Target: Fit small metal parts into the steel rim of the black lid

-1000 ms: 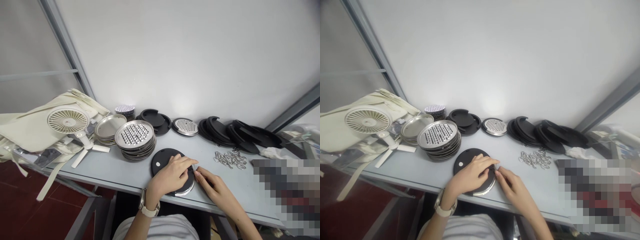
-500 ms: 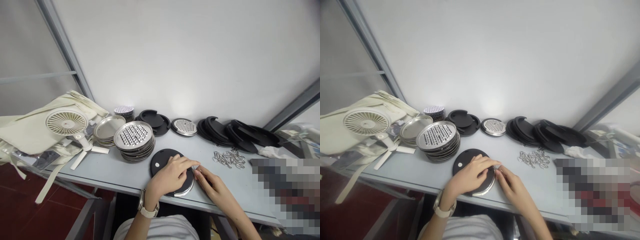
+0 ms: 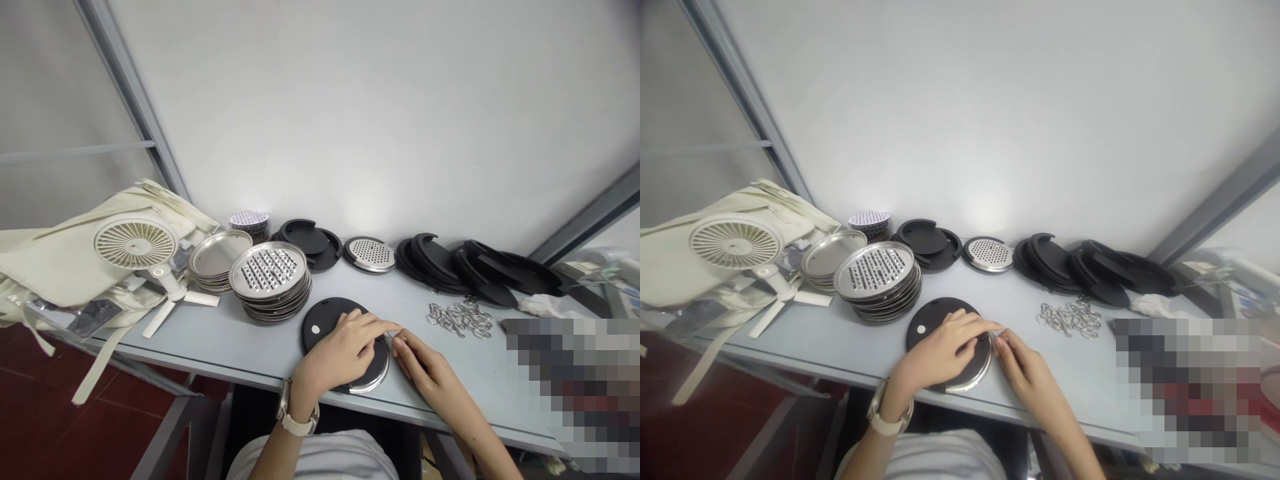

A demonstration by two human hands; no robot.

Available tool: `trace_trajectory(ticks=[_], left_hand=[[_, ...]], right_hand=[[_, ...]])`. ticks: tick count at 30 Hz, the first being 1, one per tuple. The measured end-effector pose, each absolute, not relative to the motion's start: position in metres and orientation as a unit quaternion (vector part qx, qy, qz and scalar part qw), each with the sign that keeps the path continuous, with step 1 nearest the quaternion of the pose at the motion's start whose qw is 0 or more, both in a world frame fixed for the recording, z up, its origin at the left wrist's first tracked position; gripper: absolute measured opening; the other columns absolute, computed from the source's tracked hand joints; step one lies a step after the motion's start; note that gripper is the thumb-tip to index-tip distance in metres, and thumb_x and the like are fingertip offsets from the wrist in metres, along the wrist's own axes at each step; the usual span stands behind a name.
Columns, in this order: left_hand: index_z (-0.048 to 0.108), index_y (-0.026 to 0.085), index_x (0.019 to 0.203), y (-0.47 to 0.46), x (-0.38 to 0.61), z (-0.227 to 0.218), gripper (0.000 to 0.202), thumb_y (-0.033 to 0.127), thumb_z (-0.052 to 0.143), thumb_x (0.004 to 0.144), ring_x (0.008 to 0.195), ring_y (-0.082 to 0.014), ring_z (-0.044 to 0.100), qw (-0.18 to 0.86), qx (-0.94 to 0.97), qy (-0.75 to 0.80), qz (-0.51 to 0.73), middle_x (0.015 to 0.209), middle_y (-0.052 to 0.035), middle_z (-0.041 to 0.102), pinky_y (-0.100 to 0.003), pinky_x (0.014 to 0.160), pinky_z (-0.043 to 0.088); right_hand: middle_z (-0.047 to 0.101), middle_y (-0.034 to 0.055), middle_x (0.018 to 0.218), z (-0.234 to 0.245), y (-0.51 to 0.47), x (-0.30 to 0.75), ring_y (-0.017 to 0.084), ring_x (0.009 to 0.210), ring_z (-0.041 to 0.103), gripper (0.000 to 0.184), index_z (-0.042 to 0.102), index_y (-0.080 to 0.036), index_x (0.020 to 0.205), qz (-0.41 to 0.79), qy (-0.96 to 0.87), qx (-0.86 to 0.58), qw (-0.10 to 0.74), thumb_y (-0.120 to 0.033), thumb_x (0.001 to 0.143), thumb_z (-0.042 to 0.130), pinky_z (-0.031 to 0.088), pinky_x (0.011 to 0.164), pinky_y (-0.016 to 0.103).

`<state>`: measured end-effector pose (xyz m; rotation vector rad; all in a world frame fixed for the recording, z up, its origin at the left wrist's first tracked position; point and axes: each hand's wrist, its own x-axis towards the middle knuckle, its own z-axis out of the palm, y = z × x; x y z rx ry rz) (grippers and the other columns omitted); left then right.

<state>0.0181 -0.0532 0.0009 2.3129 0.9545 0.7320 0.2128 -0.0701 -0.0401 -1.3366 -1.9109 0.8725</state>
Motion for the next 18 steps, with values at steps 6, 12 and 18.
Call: trace_trajectory(ticks=[6,12,18], left_hand=[[0.046,0.032,0.134,-0.0525,0.018,0.0003,0.054,0.004,0.037,0.089,0.108,-0.0184,0.05,0.257,0.86,0.353,0.266,0.117,-0.0002,0.061,-0.04,0.103,0.037],[0.045,0.032,0.134,-0.0529,0.018,-0.0002,0.054,0.004,0.037,0.089,0.11,-0.0184,0.051,0.254,0.861,0.355,0.261,0.118,-0.0005,0.06,-0.041,0.104,0.036],[0.044,0.031,0.134,-0.0529,0.0184,-0.0012,0.054,0.004,0.038,0.088,0.111,-0.0183,0.05,0.255,0.86,0.352,0.268,0.12,0.0,0.06,-0.042,0.106,0.035]], right_hand=[[0.045,-0.003,0.066,-0.0389,-0.0713,0.2121,0.015,0.061,0.044,0.029,0.045,-0.022,0.08,0.314,-0.728,-0.515,0.327,-0.042,0.098,0.036,0.04,0.059,0.024],[0.045,-0.0032,0.065,-0.036,-0.0725,0.2104,0.015,0.06,0.043,0.028,0.048,-0.021,0.081,0.297,-0.729,-0.517,0.335,-0.042,0.096,0.038,0.039,0.057,0.023],[0.039,-0.0049,0.064,-0.0359,-0.0734,0.2114,0.013,0.058,0.039,0.029,0.044,-0.022,0.079,0.294,-0.73,-0.521,0.331,-0.043,0.097,0.036,0.036,0.055,0.023]])
